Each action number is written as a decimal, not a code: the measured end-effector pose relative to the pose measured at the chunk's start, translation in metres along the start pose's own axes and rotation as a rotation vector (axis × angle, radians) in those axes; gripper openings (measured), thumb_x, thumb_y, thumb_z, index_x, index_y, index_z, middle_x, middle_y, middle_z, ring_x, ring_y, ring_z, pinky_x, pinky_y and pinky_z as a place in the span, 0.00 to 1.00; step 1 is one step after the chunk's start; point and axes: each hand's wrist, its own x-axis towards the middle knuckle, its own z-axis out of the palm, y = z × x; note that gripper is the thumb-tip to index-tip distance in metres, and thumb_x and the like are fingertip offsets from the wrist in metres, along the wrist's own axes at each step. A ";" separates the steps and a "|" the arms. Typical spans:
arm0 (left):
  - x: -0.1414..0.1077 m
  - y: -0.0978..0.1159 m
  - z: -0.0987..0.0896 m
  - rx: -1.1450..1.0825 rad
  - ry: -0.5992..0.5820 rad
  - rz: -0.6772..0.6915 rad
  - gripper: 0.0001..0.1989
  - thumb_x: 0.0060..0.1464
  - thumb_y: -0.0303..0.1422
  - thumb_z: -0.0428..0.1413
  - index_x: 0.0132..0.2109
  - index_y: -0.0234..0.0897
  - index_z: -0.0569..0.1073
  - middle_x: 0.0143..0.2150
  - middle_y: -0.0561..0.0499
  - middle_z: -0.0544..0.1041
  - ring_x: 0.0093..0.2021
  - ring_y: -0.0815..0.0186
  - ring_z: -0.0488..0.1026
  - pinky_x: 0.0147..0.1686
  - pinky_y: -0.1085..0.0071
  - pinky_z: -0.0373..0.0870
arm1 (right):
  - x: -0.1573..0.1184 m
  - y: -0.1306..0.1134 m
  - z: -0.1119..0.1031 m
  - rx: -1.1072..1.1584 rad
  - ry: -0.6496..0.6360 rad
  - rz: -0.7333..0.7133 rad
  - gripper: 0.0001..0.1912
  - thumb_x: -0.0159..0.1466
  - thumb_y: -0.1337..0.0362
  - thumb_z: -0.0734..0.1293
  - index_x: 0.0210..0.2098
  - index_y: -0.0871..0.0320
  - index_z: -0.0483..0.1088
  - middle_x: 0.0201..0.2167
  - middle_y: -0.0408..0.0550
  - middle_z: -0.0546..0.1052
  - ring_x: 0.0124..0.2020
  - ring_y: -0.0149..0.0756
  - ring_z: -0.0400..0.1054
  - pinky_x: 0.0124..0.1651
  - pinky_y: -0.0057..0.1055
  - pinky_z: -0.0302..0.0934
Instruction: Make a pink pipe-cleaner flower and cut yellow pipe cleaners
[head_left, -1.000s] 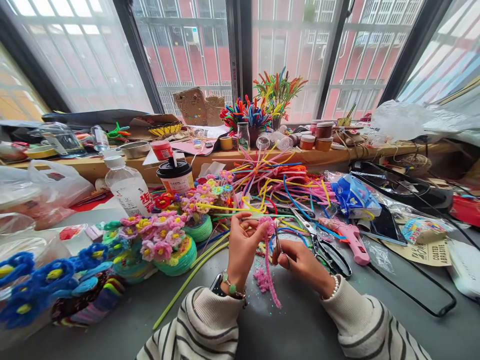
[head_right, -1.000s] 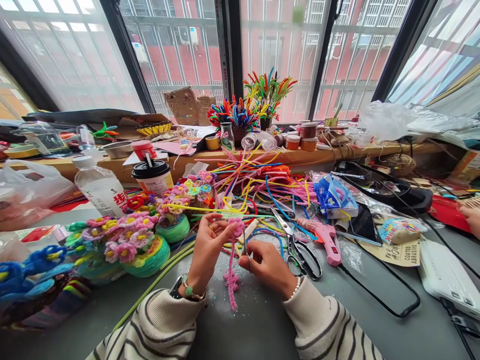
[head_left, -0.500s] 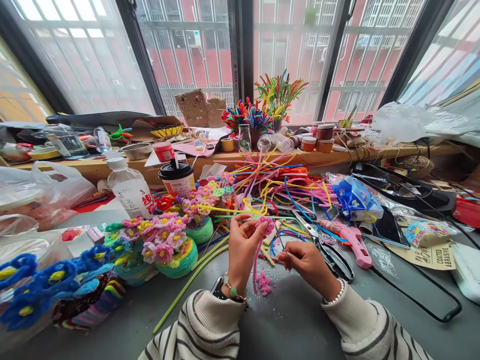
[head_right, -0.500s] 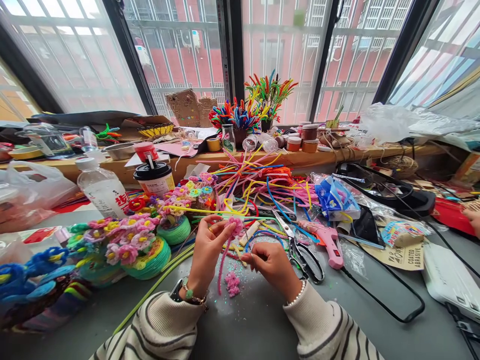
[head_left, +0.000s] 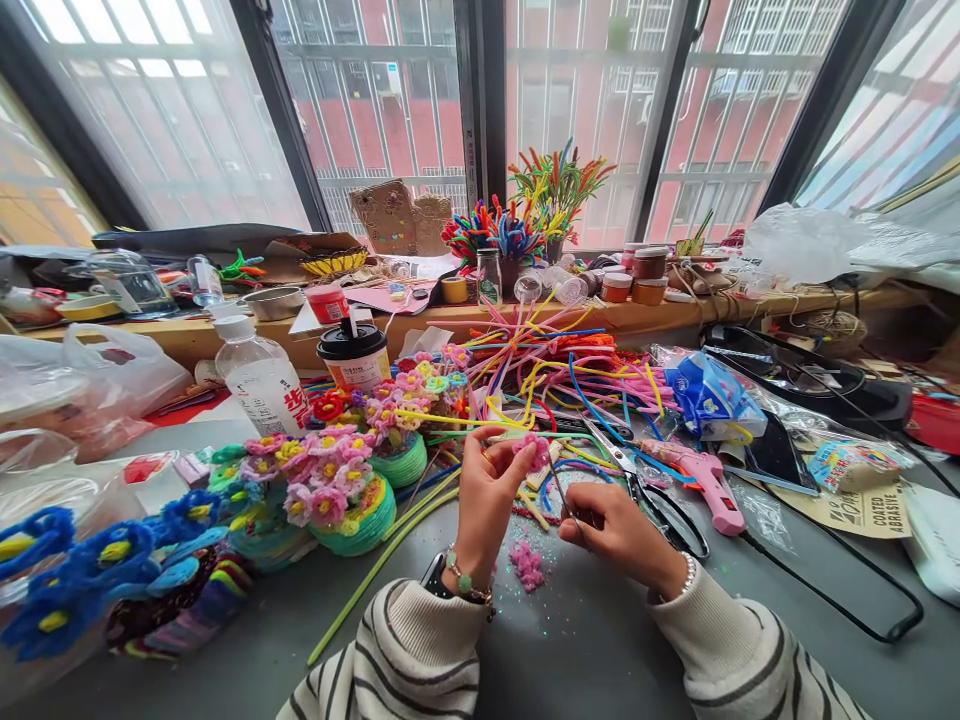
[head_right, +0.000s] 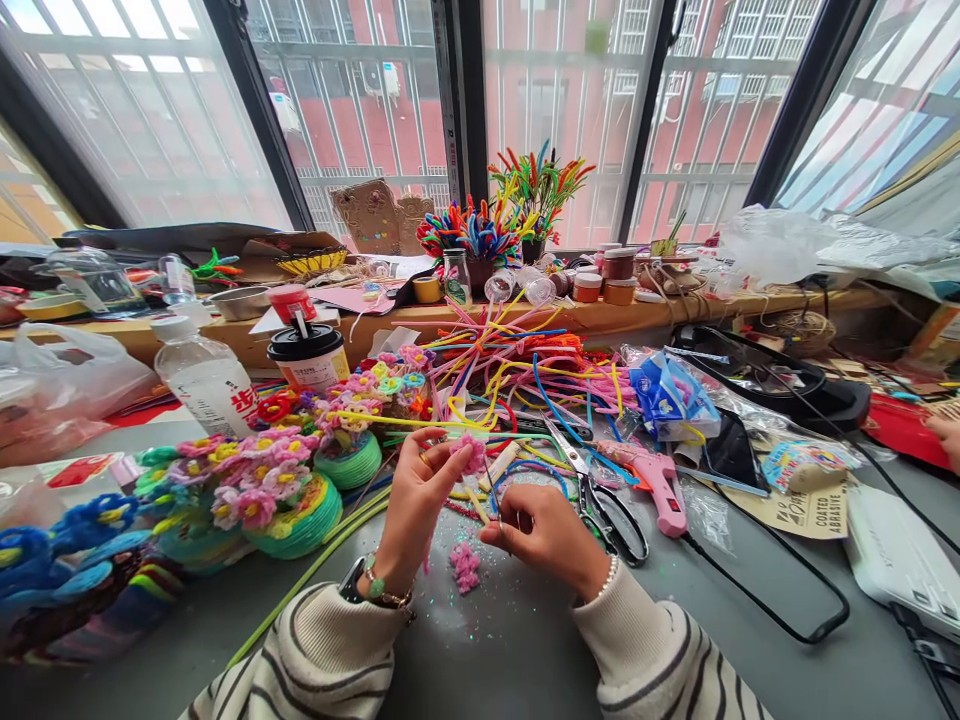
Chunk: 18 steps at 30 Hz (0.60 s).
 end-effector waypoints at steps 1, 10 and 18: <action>0.000 0.000 0.000 0.002 0.001 -0.002 0.18 0.42 0.31 0.56 0.40 0.38 0.57 0.30 0.54 0.72 0.31 0.71 0.70 0.31 0.75 0.64 | 0.000 0.000 0.000 -0.001 0.002 0.003 0.26 0.52 0.42 0.53 0.16 0.59 0.55 0.15 0.39 0.59 0.19 0.26 0.51 0.21 0.24 0.44; 0.003 -0.002 -0.001 -0.002 0.022 -0.019 0.19 0.41 0.32 0.57 0.40 0.37 0.58 0.30 0.53 0.73 0.31 0.70 0.71 0.31 0.74 0.65 | -0.001 0.002 0.002 0.008 0.077 -0.001 0.24 0.53 0.47 0.58 0.13 0.59 0.55 0.12 0.39 0.60 0.16 0.25 0.52 0.21 0.24 0.45; 0.004 -0.003 0.000 -0.006 0.040 -0.011 0.19 0.39 0.30 0.58 0.38 0.37 0.58 0.28 0.55 0.70 0.30 0.73 0.70 0.30 0.77 0.65 | 0.000 0.000 0.000 -0.003 0.150 0.013 0.26 0.53 0.42 0.53 0.15 0.59 0.53 0.14 0.38 0.56 0.18 0.26 0.48 0.21 0.25 0.42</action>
